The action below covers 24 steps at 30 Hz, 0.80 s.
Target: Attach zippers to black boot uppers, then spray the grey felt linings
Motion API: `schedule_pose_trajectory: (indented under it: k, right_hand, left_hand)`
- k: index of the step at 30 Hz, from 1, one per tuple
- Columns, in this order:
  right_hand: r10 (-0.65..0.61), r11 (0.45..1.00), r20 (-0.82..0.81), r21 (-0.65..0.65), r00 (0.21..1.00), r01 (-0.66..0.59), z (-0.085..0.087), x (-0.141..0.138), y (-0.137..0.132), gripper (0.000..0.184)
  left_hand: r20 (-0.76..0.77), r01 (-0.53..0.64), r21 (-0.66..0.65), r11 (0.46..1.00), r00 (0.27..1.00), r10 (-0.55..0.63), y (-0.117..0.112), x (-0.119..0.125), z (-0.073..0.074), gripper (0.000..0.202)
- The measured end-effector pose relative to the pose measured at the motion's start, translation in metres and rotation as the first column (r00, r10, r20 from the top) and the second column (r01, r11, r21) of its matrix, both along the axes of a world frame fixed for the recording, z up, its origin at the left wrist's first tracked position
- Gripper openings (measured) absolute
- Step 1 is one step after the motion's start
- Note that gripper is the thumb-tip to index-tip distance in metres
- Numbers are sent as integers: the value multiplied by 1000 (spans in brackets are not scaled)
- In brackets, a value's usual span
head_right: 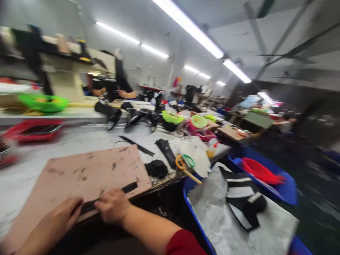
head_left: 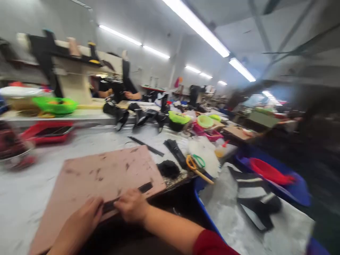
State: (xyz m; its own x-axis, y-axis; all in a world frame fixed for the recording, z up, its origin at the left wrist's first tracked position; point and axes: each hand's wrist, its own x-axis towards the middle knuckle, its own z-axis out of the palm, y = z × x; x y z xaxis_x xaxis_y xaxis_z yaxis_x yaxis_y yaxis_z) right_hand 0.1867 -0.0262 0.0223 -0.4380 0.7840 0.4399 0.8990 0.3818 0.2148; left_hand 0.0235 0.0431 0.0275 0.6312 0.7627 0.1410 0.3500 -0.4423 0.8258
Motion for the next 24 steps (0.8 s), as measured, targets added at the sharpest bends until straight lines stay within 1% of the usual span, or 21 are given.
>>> schedule_pose_trajectory:
  k: [1,2,3,5,8,11,16,18,21,24]
  right_hand:
    - [5,999,-34,34,999,-3,-5,0,-3,10]
    - [22,999,-81,30,996,-20,-10,1,-5,15]
    - [63,998,-114,16,991,-62,-14,3,-6,20]
    - [125,992,-182,30,975,-122,-23,6,-9,26]
    - [180,981,-254,114,950,-156,-31,8,-14,28]
    - [219,973,-279,139,935,-186,-33,8,-19,29]
    - [241,967,-286,146,927,-207,-32,9,-21,29]
    - [240,968,-283,148,929,-204,-33,10,-22,28]
    - [236,969,-281,145,930,-202,-33,11,-22,29]
    - [197,979,-283,103,939,-175,-33,12,-23,31]
  left_hand:
    - [-80,-119,12,993,990,120,-7,-11,-3,10]
    - [-156,-202,26,979,966,204,-12,-19,-4,9]
    - [-209,-250,23,968,946,250,-15,-25,-3,9]
    - [-248,-257,-29,966,938,242,-18,-32,0,12]
    - [-257,-286,-94,954,932,254,-17,-42,2,15]
    - [-239,-301,-154,941,936,260,-17,-51,1,17]
    - [-210,-274,-233,933,951,227,-17,-58,0,19]
    - [-207,-271,-237,933,952,224,-17,-58,0,20]
    - [-208,-292,-205,934,946,250,-17,-55,-2,20]
    - [-216,-321,-165,933,934,284,-18,-53,-3,20]
